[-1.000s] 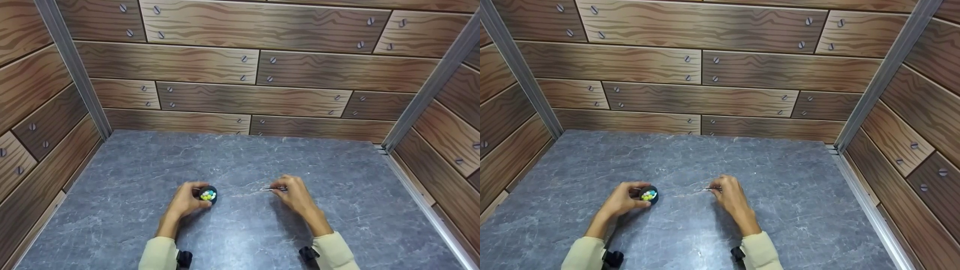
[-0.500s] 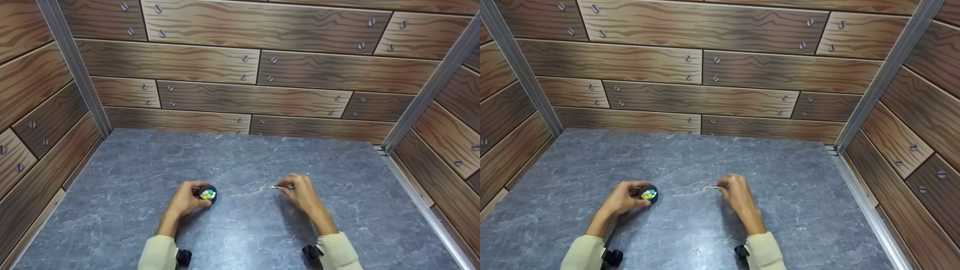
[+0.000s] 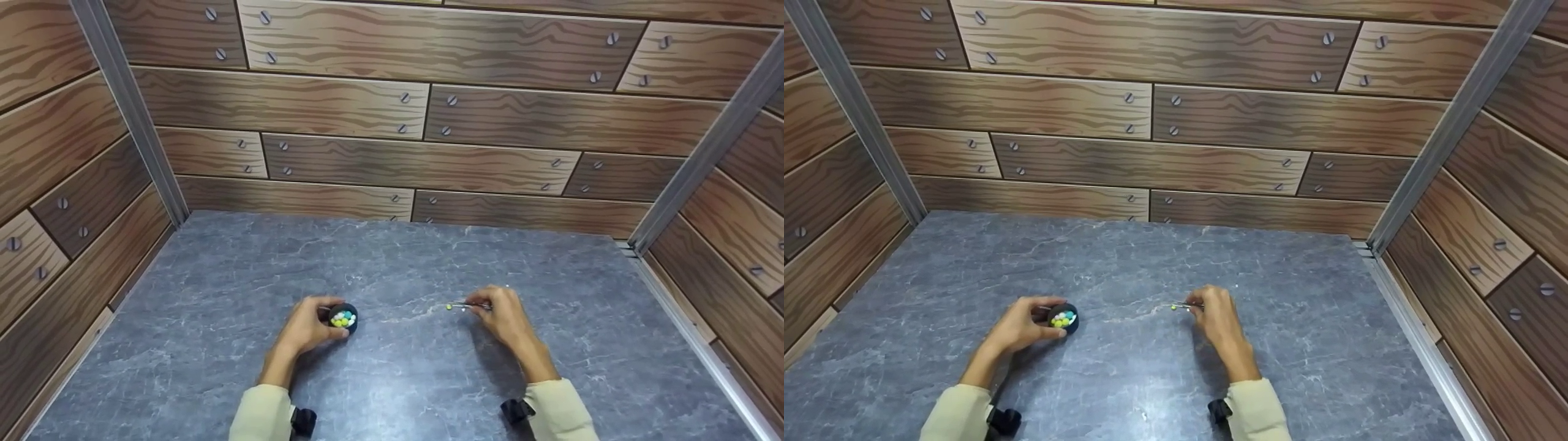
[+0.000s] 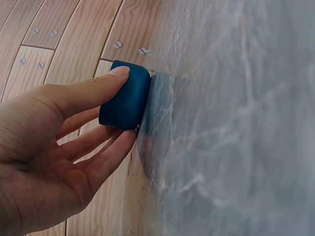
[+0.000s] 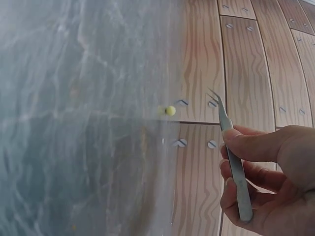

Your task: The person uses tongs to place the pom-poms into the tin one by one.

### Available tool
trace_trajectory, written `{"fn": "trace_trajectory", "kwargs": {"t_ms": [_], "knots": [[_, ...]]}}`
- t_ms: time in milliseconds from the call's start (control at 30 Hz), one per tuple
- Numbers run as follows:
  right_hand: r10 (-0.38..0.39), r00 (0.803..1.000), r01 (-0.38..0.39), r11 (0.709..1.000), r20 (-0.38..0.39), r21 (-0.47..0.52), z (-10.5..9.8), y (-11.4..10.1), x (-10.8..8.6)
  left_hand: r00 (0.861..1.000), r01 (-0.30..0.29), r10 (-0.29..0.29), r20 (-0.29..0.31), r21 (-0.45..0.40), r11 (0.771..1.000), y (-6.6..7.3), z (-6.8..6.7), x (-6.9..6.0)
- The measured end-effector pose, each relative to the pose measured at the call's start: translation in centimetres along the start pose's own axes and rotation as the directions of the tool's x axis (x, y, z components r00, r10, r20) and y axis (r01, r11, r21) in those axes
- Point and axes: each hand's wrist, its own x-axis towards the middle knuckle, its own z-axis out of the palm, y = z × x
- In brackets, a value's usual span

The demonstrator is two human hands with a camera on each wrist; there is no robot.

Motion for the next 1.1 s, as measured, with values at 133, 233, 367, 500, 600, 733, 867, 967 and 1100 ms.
{"fn": "trace_trajectory", "kwargs": {"t_ms": [133,233,367,500,600,733,867,967,1100], "knots": [[0.010,1.000,-0.010,0.999,-0.008,-0.034,0.3,0.4,0.1,1.000,-0.003,0.003,0.003,0.007,1.000,0.1,-0.1,0.0],[0.013,1.000,-0.014,0.999,-0.017,-0.050,0.6,0.6,0.1,1.000,-0.002,0.002,0.004,0.009,1.000,0.2,0.0,0.0],[0.024,1.000,-0.025,0.998,-0.013,-0.054,0.9,1.0,0.1,1.000,0.004,-0.004,-0.004,0.006,1.000,0.1,-0.1,0.0],[0.057,0.998,-0.057,0.997,-0.006,-0.053,1.1,1.1,0.1,1.000,0.010,-0.010,-0.006,-0.007,1.000,0.1,-0.1,0.0],[0.067,0.998,-0.067,0.996,0.005,-0.051,1.1,1.3,0.1,1.000,0.010,-0.010,-0.009,-0.014,1.000,0.0,0.0,0.1],[0.068,0.998,-0.067,0.996,0.017,-0.054,1.1,1.3,0.1,1.000,0.007,-0.008,-0.006,-0.008,1.000,-0.1,0.1,0.0],[0.067,0.998,-0.065,0.996,0.019,-0.057,1.1,1.3,0.1,1.000,0.008,-0.008,0.000,-0.002,1.000,-0.1,0.1,-0.1],[0.062,0.998,-0.061,0.996,0.016,-0.063,1.2,1.4,0.1,1.000,0.003,-0.003,-0.005,-0.007,1.000,-0.1,0.0,0.0],[0.060,0.998,-0.059,0.996,0.024,-0.069,1.1,1.4,0.1,1.000,-0.005,0.005,-0.011,-0.007,1.000,0.0,0.0,0.1]]}}
